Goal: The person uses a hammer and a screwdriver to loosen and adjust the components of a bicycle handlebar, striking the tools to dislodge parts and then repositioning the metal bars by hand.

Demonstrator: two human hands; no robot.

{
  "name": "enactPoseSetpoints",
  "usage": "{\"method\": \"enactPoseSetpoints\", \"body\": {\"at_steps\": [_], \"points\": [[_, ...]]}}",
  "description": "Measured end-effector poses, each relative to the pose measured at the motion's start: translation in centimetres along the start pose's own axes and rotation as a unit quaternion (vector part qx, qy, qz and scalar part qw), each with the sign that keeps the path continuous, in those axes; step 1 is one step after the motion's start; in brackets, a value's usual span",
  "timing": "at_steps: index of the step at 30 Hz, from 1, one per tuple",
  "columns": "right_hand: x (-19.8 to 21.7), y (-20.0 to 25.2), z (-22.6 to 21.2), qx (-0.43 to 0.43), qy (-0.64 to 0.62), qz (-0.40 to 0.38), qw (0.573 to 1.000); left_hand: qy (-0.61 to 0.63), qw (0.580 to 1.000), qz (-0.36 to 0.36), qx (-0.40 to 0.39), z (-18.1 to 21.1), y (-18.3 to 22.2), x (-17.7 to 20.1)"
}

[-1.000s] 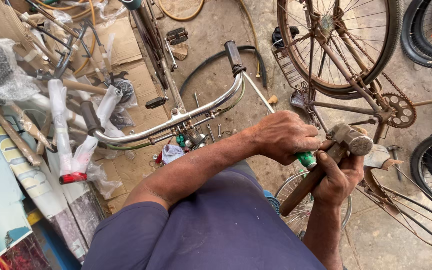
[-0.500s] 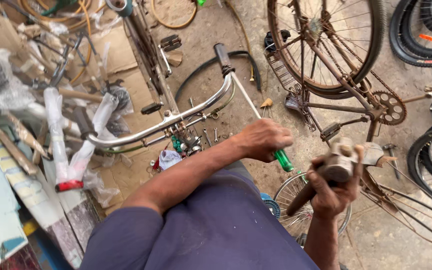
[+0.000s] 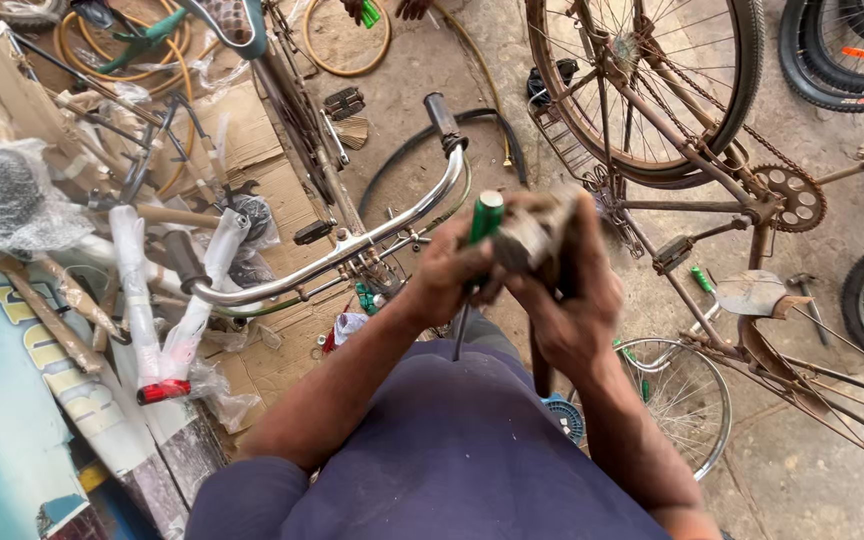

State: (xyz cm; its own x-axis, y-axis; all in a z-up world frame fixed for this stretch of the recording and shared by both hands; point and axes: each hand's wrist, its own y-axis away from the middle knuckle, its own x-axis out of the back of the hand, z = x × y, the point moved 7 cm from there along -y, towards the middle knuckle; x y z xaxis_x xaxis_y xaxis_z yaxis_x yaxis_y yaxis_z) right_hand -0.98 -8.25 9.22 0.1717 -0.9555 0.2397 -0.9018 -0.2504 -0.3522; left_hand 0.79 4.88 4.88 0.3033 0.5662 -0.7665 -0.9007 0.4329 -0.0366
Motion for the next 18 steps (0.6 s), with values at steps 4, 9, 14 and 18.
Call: {"method": "enactPoseSetpoints", "body": {"at_steps": [4, 9, 14, 18], "points": [[-3.0, -1.8, 0.9, -0.045, 0.110, -0.043, 0.992, 0.095, 0.993, 0.049, -0.040, 0.4, 1.6, 3.7], [-6.1, -1.4, 1.9, -0.038, 0.168, -0.048, 0.984, 0.186, 0.979, 0.039, -0.070, 1.4, 4.2, 4.3], [-7.5, -2.1, 0.5, 0.036, 0.184, -0.070, 0.980, -0.095, 0.971, 0.153, -0.157, 1.9, 4.0, 5.0], [-6.0, -0.9, -0.6, -0.036, 0.092, -0.170, 0.981, 0.118, 0.962, 0.154, -0.191, 1.2, 4.3, 6.5]]}}
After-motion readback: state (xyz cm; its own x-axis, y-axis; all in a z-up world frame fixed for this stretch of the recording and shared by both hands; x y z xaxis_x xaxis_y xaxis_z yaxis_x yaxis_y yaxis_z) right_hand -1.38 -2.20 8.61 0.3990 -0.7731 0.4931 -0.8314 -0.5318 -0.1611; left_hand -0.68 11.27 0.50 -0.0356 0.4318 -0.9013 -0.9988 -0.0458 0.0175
